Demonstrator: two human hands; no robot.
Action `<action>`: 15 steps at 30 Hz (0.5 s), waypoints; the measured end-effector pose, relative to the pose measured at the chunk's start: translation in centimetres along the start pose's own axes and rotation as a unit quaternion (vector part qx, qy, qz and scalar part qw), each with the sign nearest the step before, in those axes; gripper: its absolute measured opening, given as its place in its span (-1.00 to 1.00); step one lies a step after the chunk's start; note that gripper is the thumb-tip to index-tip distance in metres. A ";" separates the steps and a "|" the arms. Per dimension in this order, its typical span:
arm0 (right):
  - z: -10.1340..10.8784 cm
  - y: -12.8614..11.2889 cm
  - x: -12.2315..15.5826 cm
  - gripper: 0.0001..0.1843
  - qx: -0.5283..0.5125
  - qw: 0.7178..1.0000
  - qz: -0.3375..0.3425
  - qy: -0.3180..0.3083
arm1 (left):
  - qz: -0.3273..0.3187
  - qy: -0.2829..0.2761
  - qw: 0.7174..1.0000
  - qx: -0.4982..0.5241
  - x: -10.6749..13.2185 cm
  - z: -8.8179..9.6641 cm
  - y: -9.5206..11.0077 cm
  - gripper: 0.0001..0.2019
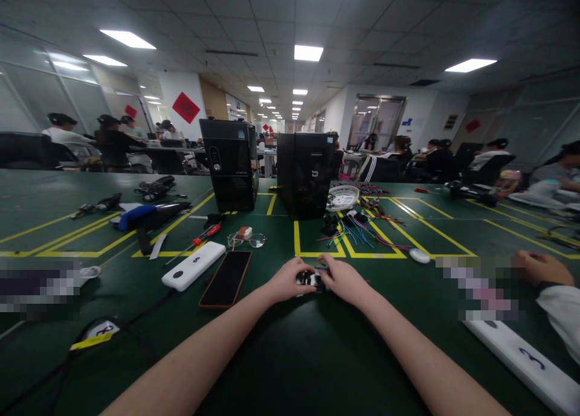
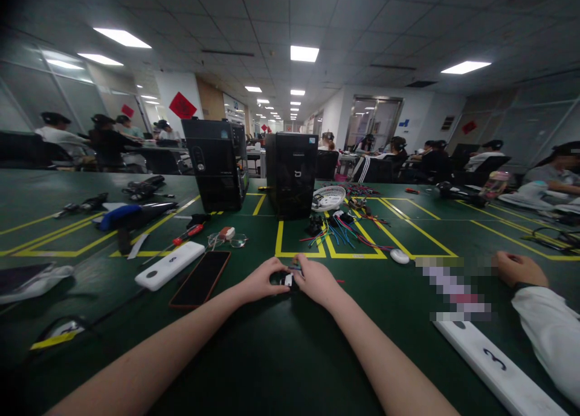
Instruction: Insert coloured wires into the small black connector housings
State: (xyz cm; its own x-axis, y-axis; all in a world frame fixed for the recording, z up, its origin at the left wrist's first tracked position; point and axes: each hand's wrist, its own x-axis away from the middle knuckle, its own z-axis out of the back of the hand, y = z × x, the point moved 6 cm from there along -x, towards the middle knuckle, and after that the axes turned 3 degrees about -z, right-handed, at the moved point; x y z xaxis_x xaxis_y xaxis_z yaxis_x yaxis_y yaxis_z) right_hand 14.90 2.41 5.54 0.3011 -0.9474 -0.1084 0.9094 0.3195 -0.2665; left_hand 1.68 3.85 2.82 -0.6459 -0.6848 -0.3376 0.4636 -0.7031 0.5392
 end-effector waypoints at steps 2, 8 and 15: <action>-0.2 -0.7 0.2 -0.61 0.011 1.000 0.013 -0.025 | 0.004 -0.014 1.000 -0.009 0.0 -0.1 0.0 -0.59; -0.1 0.7 0.0 -0.66 0.039 0.997 -0.044 -0.044 | -0.008 -0.006 1.000 0.012 0.0 -0.1 0.3 -0.32; 0.9 6.9 -0.2 -0.54 0.028 0.974 -0.212 -0.077 | 0.001 -0.023 1.000 0.005 0.1 0.1 0.7 -0.55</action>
State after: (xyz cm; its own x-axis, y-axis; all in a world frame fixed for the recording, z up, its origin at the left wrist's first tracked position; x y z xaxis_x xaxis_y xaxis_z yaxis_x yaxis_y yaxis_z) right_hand 21.38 4.82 4.59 -0.0694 -0.9870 0.1452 0.9741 -0.0984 -0.2034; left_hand 1.90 3.33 3.25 -0.6721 -0.6768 -0.3002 0.4593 -0.6992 0.5479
